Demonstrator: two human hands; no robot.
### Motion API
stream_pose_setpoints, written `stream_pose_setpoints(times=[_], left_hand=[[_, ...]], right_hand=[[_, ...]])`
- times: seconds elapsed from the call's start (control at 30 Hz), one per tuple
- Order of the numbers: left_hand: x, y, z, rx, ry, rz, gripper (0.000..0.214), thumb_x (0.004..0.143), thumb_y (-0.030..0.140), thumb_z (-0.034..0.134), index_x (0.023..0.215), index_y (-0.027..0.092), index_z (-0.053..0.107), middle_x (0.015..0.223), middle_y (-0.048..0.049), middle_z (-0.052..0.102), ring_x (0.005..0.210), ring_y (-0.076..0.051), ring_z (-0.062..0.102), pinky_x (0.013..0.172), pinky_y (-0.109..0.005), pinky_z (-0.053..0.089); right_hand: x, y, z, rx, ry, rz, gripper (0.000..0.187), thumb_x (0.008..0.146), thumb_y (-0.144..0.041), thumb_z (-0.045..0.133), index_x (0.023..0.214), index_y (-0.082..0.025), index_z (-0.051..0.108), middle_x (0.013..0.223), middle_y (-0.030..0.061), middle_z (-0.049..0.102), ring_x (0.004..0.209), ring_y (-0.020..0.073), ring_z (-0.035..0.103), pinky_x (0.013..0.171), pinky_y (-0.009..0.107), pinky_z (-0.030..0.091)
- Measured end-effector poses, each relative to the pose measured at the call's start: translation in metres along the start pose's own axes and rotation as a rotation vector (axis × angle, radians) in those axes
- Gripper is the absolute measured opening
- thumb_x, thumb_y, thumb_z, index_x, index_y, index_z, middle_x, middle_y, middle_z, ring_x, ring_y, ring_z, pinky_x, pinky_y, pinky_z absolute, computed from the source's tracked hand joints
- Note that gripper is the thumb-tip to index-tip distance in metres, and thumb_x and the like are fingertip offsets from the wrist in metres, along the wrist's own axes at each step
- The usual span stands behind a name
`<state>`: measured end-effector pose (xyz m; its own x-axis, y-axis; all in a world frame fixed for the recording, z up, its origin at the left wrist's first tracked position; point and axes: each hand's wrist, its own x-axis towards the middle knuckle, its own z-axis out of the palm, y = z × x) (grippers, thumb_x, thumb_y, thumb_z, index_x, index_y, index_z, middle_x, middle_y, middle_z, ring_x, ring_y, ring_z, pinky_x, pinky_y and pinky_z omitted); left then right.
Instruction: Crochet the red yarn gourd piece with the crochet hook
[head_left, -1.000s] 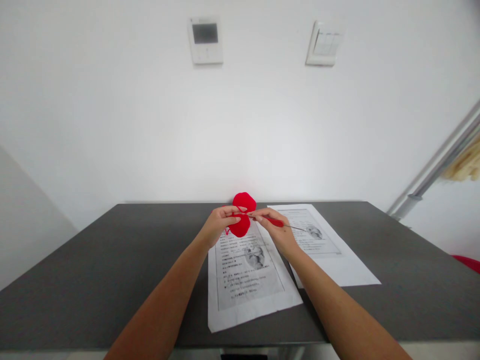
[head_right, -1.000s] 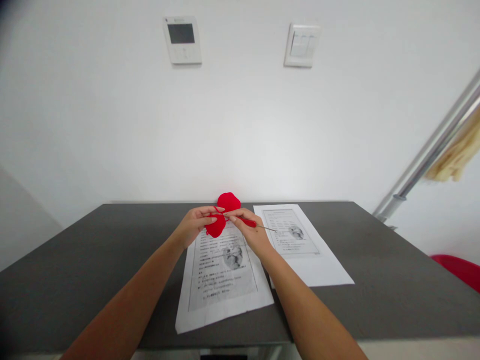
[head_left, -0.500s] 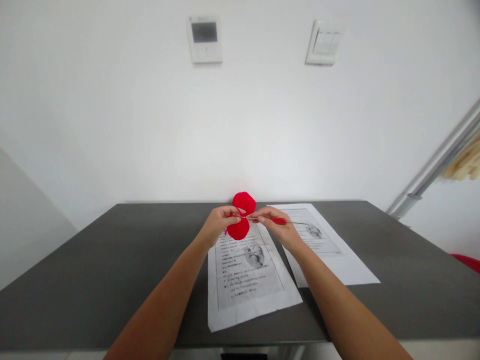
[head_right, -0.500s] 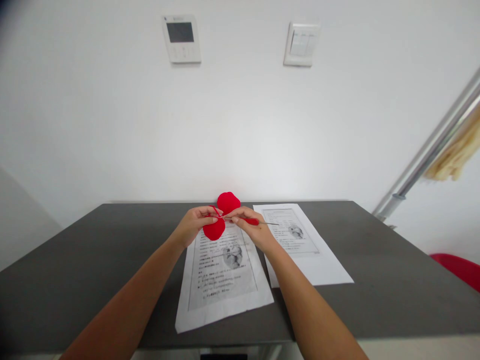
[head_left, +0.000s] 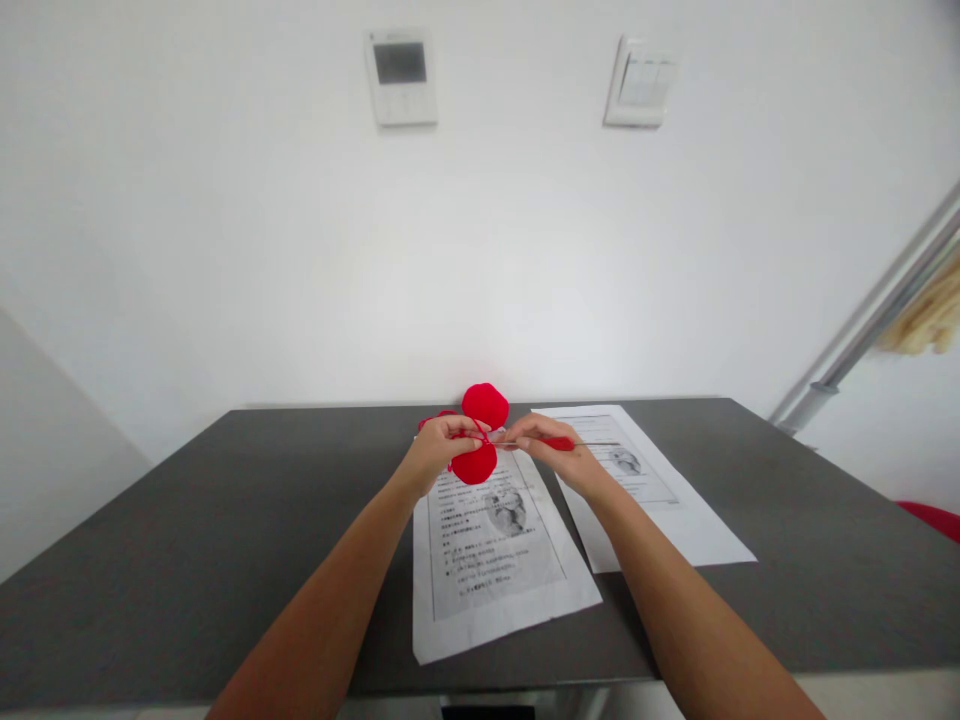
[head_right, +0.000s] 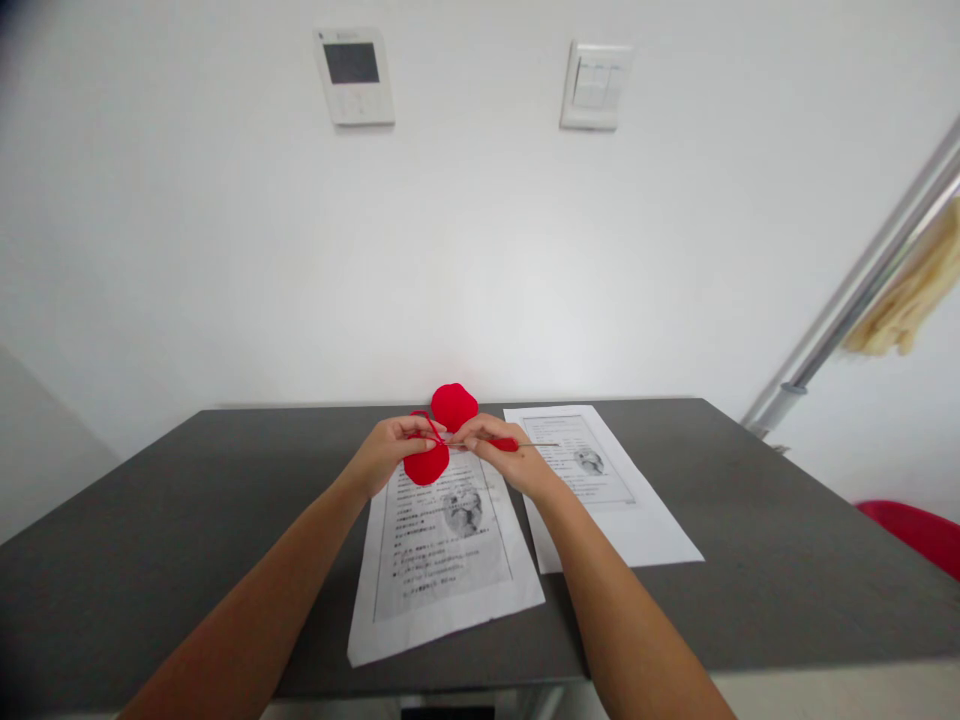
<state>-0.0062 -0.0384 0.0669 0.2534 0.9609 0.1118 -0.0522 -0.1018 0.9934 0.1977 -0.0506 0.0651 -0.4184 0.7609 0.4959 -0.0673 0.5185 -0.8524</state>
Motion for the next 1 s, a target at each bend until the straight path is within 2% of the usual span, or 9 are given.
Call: stream_pose_setpoints(times=[0.2,0.43,0.6,0.77,0.9,1.0], left_hand=[[0.0,-0.003,-0.001,0.054,0.008,0.029,0.02,0.061,0.02,0.071,0.081,0.014,0.072,0.078,-0.0049,0.07,0.074,-0.017,0.061,0.076,-0.031,0.044],[0.0,-0.002,-0.001,0.236,0.057,0.172,0.02,0.064,0.018,0.069,0.083,0.016,0.072,0.085,-0.0071,0.071,0.079,-0.02,0.062,0.078,-0.032,0.046],[-0.003,0.005,0.005,0.35,0.096,0.256,0.019,0.065,0.015,0.066,0.083,0.017,0.072,0.08,-0.0053,0.07,0.078,-0.019,0.062,0.079,-0.031,0.046],[-0.003,0.005,0.004,0.236,0.131,0.186,0.039,0.062,0.017,0.071,0.101,0.014,0.068,0.07,-0.0009,0.066,0.069,-0.016,0.06,0.069,-0.028,0.046],[-0.001,0.003,0.004,0.054,0.097,0.083,0.041,0.058,0.017,0.076,0.098,0.011,0.068,0.065,0.0011,0.064,0.064,-0.013,0.058,0.067,-0.026,0.044],[-0.001,0.001,0.006,-0.15,0.052,-0.01,0.042,0.057,0.019,0.079,0.096,0.01,0.069,0.065,0.0001,0.065,0.065,-0.012,0.059,0.069,-0.026,0.044]], right_hand=[[-0.001,0.001,-0.001,-0.128,-0.024,-0.041,0.018,0.088,-0.032,0.055,0.093,-0.022,0.069,0.092,0.0043,0.069,0.091,0.0194,0.065,0.086,0.037,0.05],[-0.001,0.001,0.005,-0.289,0.0,-0.073,0.016,0.089,-0.028,0.052,0.092,-0.023,0.068,0.092,0.0037,0.07,0.088,0.019,0.064,0.082,0.034,0.049],[-0.001,0.004,0.012,-0.384,0.026,-0.174,0.013,0.089,-0.024,0.053,0.093,-0.024,0.066,0.091,0.0046,0.068,0.088,0.0184,0.063,0.083,0.034,0.049],[0.0,0.01,0.019,-0.455,0.093,-0.272,0.011,0.088,-0.025,0.056,0.095,-0.025,0.064,0.104,0.0071,0.066,0.102,0.021,0.06,0.091,0.038,0.047],[0.0,0.016,0.02,-0.442,0.089,-0.287,0.01,0.089,-0.025,0.055,0.096,-0.024,0.063,0.103,0.0072,0.066,0.099,0.02,0.061,0.089,0.037,0.048],[0.0,0.017,0.019,-0.455,0.109,-0.364,0.009,0.089,-0.022,0.055,0.096,-0.023,0.062,0.101,0.0073,0.065,0.097,0.0195,0.061,0.087,0.037,0.05]])
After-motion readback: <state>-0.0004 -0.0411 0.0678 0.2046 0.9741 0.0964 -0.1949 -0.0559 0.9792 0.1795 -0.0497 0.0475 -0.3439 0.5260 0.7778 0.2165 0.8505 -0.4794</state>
